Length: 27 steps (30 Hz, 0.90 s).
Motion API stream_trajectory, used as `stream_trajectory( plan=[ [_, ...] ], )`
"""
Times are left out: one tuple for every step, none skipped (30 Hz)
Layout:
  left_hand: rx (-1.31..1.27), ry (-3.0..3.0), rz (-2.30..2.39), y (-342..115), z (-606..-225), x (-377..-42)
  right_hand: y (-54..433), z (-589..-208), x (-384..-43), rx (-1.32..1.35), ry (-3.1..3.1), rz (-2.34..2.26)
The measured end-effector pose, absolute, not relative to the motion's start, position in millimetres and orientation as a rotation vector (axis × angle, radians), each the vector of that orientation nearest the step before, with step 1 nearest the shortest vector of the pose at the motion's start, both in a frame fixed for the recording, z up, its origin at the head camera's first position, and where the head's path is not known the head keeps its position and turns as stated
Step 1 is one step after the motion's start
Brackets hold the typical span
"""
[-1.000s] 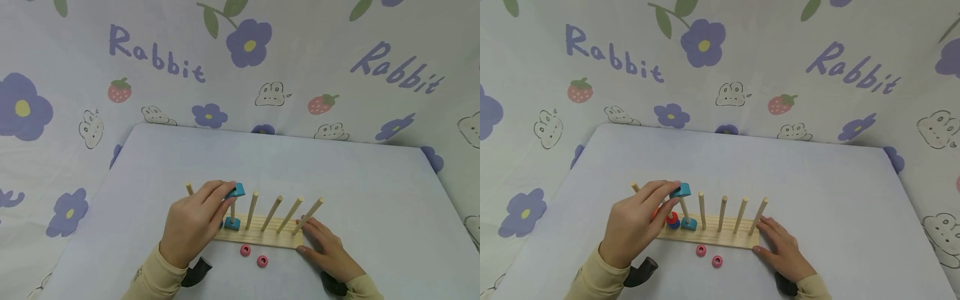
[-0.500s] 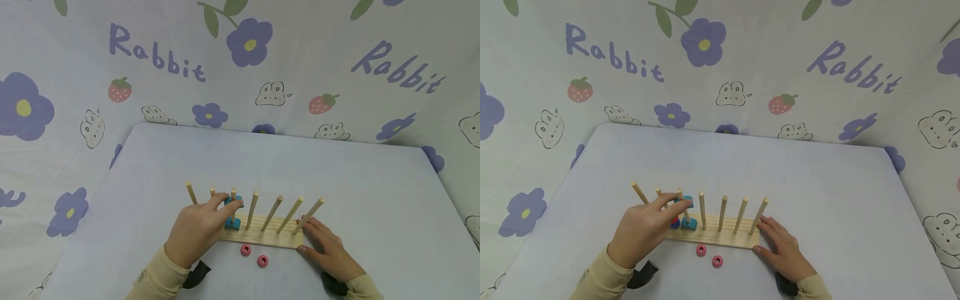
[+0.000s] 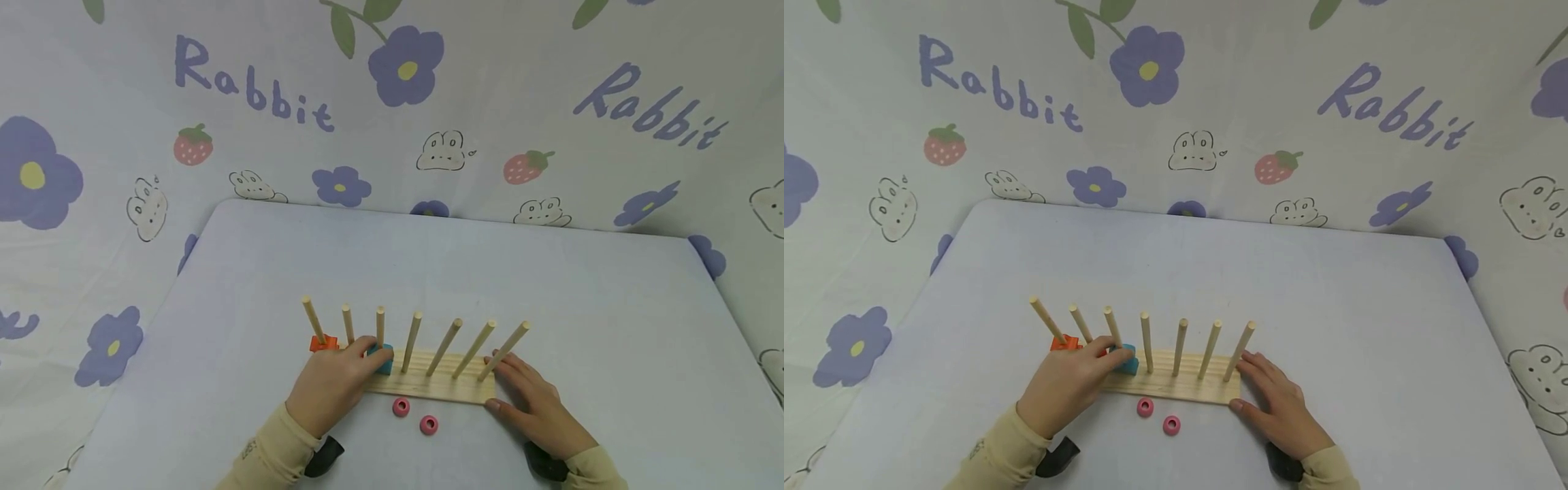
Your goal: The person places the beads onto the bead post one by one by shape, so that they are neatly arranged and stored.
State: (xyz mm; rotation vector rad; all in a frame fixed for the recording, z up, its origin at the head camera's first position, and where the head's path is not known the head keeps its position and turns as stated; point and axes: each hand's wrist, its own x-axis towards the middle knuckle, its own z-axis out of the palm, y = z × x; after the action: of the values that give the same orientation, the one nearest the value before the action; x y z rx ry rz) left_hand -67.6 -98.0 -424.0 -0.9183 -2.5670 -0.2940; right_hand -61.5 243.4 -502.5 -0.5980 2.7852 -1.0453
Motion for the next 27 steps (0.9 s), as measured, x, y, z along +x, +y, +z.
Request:
stream_trajectory(
  plan=[
    [-0.922, -2.572, -0.292, -97.7, -425.7, -68.0, 243.4, -502.6, -61.6, -0.595, 2.784, -1.046],
    [-0.926, -2.577, -0.29, -97.4, -427.1, -68.4, 243.5, -502.8, -61.7, -0.589, 2.783, -1.046],
    [-0.931, -2.581, -0.288, -97.2, -428.5, -68.8, 243.6, -502.8, -61.7, -0.582, 2.781, -1.045],
    [-0.934, -2.585, -0.285, -97.1, -429.7, -69.1, 243.6, -502.7, -61.6, -0.575, 2.779, -1.042],
    [-0.938, -2.588, -0.282, -97.0, -431.0, -69.5, 243.5, -502.8, -61.6, -0.571, 2.777, -1.043],
    [-0.941, -2.59, -0.277, -96.9, -432.2, -69.9, 243.5, -502.9, -61.6, -0.571, 2.775, -1.045],
    [-0.944, -2.594, -0.274, -96.8, -433.3, -70.2, 243.3, -502.9, -61.6, -0.564, 2.773, -1.045],
    [-0.945, -2.598, -0.269, -96.8, -434.5, -70.4, 243.2, -503.0, -61.5, -0.561, 2.772, -1.042],
    [-0.947, -2.601, -0.264, -96.9, -435.4, -70.5, 243.2, -502.9, -61.5, -0.561, 2.772, -1.043],
    [-0.947, -2.604, -0.259, -96.9, -436.4, -70.6, 243.2, -502.9, -61.6, -0.561, 2.771, -1.045],
    [-0.948, -2.607, -0.254, -96.9, -437.1, -70.6, 243.2, -502.9, -61.6, -0.562, 2.771, -1.046],
    [-0.948, -2.608, -0.249, -96.8, -437.9, -70.6, 243.4, -503.0, -61.7, -0.563, 2.77, -1.047],
    [-0.95, -2.611, -0.245, -96.5, -438.8, -70.5, 243.6, -503.0, -61.3, -0.559, 2.769, -1.047],
    [-0.95, -2.615, -0.242, -96.0, -439.4, -70.3, 243.9, -503.2, -60.9, -0.558, 2.766, -1.051],
    [-0.95, -2.617, -0.238, -95.6, -439.7, -70.1, 244.2, -503.3, -60.5, -0.557, 2.766, -1.05],
    [-0.95, -2.62, -0.232, -95.0, -439.9, -69.9, 244.5, -503.5, -60.0, -0.55, 2.766, -1.046],
    [-0.948, -2.623, -0.23, -94.5, -439.6, -69.4, 244.7, -503.6, -59.7, -0.546, 2.765, -1.042],
    [-0.946, -2.622, -0.235, -94.1, -439.0, -68.5, 244.9, -503.7, -59.4, -0.544, 2.766, -1.042],
    [-0.943, -2.618, -0.251, -94.2, -437.7, -67.0, 245.0, -503.7, -59.3, -0.546, 2.768, -1.042],
    [-0.93, -2.596, -0.281, -94.9, -436.2, -65.0, 245.1, -503.6, -59.3, -0.545, 2.77, -1.041],
    [-0.916, -2.572, -0.333, -96.6, -434.7, -62.6, 245.0, -503.4, -59.3, -0.543, 2.773, -1.036],
    [-0.896, -2.542, -0.389, -99.3, -433.1, -59.6, 244.8, -503.2, -59.6, -0.543, 2.772, -1.041],
    [-0.872, -2.494, -0.464, -103.4, -432.3, -56.6, 244.7, -503.2, -60.0, -0.548, 2.774, -1.045],
    [-0.846, -2.436, -0.545, -108.8, -432.2, -53.7, 244.5, -503.1, -60.4, -0.549, 2.775, -1.046],
    [-0.821, -2.36, -0.634, -115.6, -433.2, -51.3, 244.5, -503.0, -60.6, -0.547, 2.775, -1.044],
    [-0.789, -2.288, -0.715, -123.6, -435.4, -48.9, 244.7, -503.1, -60.8, -0.547, 2.773, -1.046],
    [-0.763, -2.227, -0.79, -132.7, -438.5, -47.1, 245.1, -503.2, -60.8, -0.549, 2.772, -1.047]
  ],
)
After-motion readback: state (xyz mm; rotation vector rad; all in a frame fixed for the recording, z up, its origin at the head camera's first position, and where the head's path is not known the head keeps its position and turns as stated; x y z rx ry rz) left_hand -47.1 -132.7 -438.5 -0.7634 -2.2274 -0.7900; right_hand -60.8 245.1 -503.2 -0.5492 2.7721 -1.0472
